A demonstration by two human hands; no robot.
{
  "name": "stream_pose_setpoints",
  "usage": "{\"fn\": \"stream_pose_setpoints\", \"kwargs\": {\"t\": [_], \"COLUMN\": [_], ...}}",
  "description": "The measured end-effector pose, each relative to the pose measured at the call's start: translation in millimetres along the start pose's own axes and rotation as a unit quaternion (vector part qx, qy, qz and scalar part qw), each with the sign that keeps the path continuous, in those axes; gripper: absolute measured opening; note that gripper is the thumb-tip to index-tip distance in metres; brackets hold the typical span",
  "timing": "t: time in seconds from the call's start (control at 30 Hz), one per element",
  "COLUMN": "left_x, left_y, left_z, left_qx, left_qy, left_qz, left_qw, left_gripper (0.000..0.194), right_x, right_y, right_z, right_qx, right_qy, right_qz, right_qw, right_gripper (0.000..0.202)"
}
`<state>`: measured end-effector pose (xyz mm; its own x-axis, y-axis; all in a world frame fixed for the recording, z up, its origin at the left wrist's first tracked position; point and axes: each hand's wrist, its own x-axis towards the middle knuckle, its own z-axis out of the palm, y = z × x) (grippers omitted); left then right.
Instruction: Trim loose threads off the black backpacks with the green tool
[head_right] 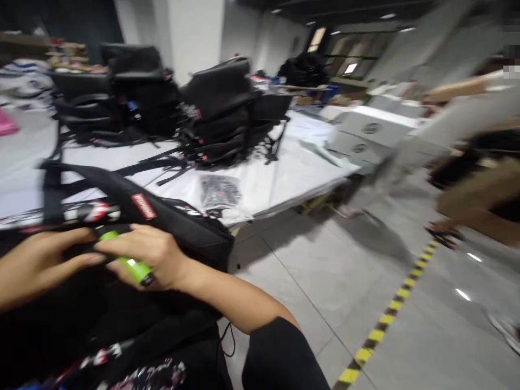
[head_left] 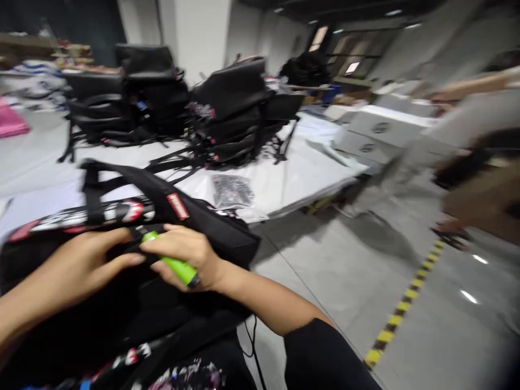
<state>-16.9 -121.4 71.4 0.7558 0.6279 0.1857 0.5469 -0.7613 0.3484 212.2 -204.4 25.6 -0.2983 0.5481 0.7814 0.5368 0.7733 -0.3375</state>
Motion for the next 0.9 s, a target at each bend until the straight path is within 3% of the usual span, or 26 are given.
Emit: {"fn": "stream_pose_setpoints", "kwargs": {"t": [0.1,0.17,0.23,0.3,0.37,0.43,0.47,0.53,0.6,0.67,0.77,0.9], "left_x": [24.2,30.3,25.7,18.2,15.9,22.6,29.1,45.3,60.6,70.3,71.3,58.5], "left_y": [5.0,-11.5,-26.7,-35.4,-41.5,-49.1,-53.7,-62.8,-69.8,-73.3,-73.0,-69.5], "left_z": [46.7,77.1,95.0,98.5,92.7,85.2,82.6,80.6,82.0,85.3,92.3,103.7], "left_qx": [0.080,0.089,0.073,0.065,0.084,0.111,0.115,0.104,0.102,0.131,0.182,0.209], "left_qy": [-0.112,-0.133,-0.134,-0.073,0.034,0.098,0.086,0.004,-0.087,-0.134,-0.128,-0.071], "left_qz": [-0.016,-0.054,-0.077,-0.071,-0.063,-0.072,-0.086,-0.120,-0.155,-0.176,-0.173,-0.121], "left_qw": [0.990,0.986,0.985,0.993,0.994,0.986,0.986,0.987,0.979,0.966,0.959,0.968], "left_gripper": [0.027,0.039,0.042,0.034,0.032,0.048,0.064,0.091,0.096,0.094,0.088,0.085], "right_x": [-37.0,-59.1,-74.3,-80.5,-78.0,-70.1,-65.5,-57.3,-53.2,-55.0,-67.9,-91.3], "right_y": [37.6,60.6,73.6,77.0,76.9,79.3,82.3,89.6,94.4,92.5,77.6,60.3], "right_z": [25.1,40.2,46.0,45.3,47.5,58.6,67.3,86.5,101.7,107.3,98.9,84.9], "right_qx": [-0.007,0.014,0.027,0.023,0.018,0.005,-0.008,-0.051,-0.088,-0.091,-0.046,0.010], "right_qy": [0.008,-0.013,-0.034,-0.048,-0.051,-0.047,-0.046,-0.052,-0.060,-0.050,-0.029,-0.045], "right_qz": [0.046,0.073,0.092,0.103,0.101,0.085,0.078,0.077,0.093,0.107,0.098,0.093], "right_qw": [0.999,0.997,0.995,0.993,0.993,0.995,0.996,0.994,0.990,0.989,0.994,0.995], "right_gripper": [0.038,0.045,0.052,0.057,0.060,0.057,0.053,0.043,0.035,0.029,0.030,0.040]}}
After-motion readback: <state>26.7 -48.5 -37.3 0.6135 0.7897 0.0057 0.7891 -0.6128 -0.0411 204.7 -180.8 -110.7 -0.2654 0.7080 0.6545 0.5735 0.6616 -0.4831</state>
